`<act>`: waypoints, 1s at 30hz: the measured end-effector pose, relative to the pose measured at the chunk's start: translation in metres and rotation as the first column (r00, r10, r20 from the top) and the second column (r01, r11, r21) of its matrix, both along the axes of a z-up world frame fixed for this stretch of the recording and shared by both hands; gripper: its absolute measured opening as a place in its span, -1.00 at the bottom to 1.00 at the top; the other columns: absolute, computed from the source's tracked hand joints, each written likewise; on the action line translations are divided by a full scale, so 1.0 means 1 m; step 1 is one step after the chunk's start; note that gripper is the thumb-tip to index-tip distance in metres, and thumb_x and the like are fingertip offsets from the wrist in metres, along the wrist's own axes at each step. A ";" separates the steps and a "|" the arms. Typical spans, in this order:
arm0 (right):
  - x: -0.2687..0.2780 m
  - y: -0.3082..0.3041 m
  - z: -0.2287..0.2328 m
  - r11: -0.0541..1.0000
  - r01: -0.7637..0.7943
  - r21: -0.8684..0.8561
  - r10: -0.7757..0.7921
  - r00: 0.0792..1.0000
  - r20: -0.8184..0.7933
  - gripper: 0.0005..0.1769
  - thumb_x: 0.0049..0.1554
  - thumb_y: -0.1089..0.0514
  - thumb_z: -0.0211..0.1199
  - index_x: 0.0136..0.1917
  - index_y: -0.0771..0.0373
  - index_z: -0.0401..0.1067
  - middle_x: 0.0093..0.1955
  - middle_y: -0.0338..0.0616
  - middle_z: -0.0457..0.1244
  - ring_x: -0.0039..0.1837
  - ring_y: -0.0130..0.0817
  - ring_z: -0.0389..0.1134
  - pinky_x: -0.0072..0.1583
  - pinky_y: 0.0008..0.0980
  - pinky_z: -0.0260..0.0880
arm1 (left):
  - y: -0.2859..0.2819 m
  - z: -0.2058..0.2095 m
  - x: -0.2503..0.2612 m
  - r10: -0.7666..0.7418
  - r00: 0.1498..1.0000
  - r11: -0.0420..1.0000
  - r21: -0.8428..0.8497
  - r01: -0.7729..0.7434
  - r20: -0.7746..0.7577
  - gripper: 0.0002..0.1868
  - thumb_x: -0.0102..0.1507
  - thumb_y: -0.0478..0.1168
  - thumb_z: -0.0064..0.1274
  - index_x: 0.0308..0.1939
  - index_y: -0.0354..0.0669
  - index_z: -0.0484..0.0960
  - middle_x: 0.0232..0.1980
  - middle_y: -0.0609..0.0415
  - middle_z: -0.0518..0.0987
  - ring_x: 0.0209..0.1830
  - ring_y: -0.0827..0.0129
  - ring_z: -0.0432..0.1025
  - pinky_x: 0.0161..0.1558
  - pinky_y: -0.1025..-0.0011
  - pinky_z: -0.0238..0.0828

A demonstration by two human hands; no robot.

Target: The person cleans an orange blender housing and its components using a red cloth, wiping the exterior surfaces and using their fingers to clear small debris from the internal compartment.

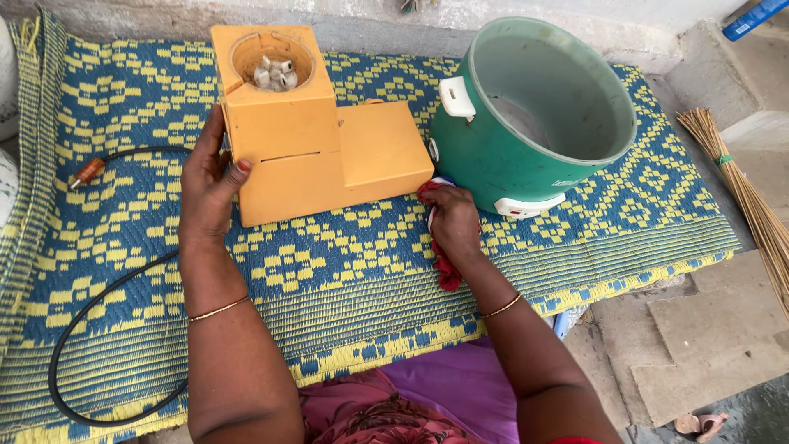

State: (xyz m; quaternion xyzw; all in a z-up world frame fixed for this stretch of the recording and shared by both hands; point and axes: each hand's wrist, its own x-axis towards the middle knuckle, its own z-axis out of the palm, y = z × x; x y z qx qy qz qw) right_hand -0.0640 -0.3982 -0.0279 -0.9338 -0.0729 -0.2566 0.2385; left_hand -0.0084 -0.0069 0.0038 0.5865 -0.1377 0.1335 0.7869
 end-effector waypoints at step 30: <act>0.005 0.015 0.001 0.674 0.203 0.710 0.194 0.879 -0.436 -0.32 0.18 -0.19 0.26 0.29 0.44 0.44 0.17 0.04 0.39 0.16 -0.28 0.40 0.18 -0.37 0.38 | 0.011 -0.026 0.009 0.643 0.765 0.766 -0.012 -0.643 0.018 -0.49 0.54 0.05 -0.06 0.19 -0.41 0.64 0.10 0.00 0.70 0.15 0.38 0.57 0.24 0.44 0.47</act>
